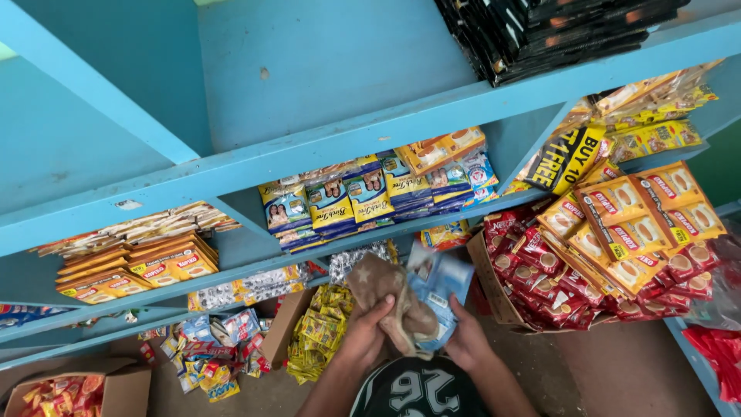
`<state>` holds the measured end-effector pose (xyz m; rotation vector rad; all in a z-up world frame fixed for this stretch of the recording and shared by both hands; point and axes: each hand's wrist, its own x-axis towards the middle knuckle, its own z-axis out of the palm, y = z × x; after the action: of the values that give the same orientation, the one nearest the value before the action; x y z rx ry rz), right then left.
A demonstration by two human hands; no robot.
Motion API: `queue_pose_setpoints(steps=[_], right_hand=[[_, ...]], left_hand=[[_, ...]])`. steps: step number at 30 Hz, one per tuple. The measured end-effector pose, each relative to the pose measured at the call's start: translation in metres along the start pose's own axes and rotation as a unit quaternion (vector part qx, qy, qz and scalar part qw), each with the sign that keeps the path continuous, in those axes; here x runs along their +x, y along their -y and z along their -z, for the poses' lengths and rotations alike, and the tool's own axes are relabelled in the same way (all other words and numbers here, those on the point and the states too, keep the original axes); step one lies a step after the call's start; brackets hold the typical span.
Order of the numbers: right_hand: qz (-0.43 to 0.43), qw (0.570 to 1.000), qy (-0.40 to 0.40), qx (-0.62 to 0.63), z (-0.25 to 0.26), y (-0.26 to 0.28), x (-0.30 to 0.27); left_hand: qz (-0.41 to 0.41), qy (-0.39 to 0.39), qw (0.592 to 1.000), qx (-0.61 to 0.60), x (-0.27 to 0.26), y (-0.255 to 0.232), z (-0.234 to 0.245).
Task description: Wiping and cleaning packaged grocery products on a shelf with a cloth.
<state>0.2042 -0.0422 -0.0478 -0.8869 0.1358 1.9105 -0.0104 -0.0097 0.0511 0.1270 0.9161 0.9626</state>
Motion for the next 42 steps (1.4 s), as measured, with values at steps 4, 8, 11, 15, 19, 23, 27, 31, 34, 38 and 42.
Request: queue_pose_setpoints(steps=[4,8,11,15,19,23,27,31,34,38,42], right_hand=[[-0.012,0.999,-0.046,0.019,0.034,-0.007,0.018],[0.020,0.998,-0.051,-0.025,0.035,-0.012,0.013],[0.026,0.997,-0.061,-0.033,0.047,-0.013,0.017],[-0.006,0.991,-0.114,-0.074,-0.066,0.003,-0.040],[0.017,0.995,-0.064,-0.077,-0.038,-0.002,-0.031],[-0.025,0.971,0.073,-0.225,-0.008,-0.011,-0.020],[-0.049,0.978,0.016,-0.203,-0.010,-0.025,-0.019],[-0.058,0.987,0.005,-0.151,-0.025,-0.021,-0.026],[-0.055,0.988,-0.019,-0.144,-0.016,-0.021,-0.021],[-0.048,0.996,-0.058,-0.053,-0.014,-0.019,-0.025],[-0.034,0.996,-0.053,-0.059,0.022,-0.026,-0.007]], left_hand=[[-0.072,-0.010,0.991,0.111,0.002,-0.003,0.001],[-0.242,0.122,0.859,0.435,-0.010,-0.001,-0.004],[-0.337,0.121,0.627,0.692,-0.015,0.018,-0.017],[-0.335,0.141,0.497,0.788,-0.014,0.065,-0.010],[-0.261,0.101,0.524,0.805,0.002,0.049,-0.025],[-0.359,0.006,0.553,0.752,0.029,0.032,-0.023],[-0.223,0.029,0.618,0.753,0.017,0.006,-0.043],[-0.348,0.054,0.515,0.781,0.014,0.050,-0.035],[-0.455,0.041,0.505,0.732,0.002,0.067,-0.032],[-0.426,0.141,0.574,0.686,-0.019,0.062,-0.032],[-0.382,0.124,0.590,0.700,-0.007,0.054,-0.024]])
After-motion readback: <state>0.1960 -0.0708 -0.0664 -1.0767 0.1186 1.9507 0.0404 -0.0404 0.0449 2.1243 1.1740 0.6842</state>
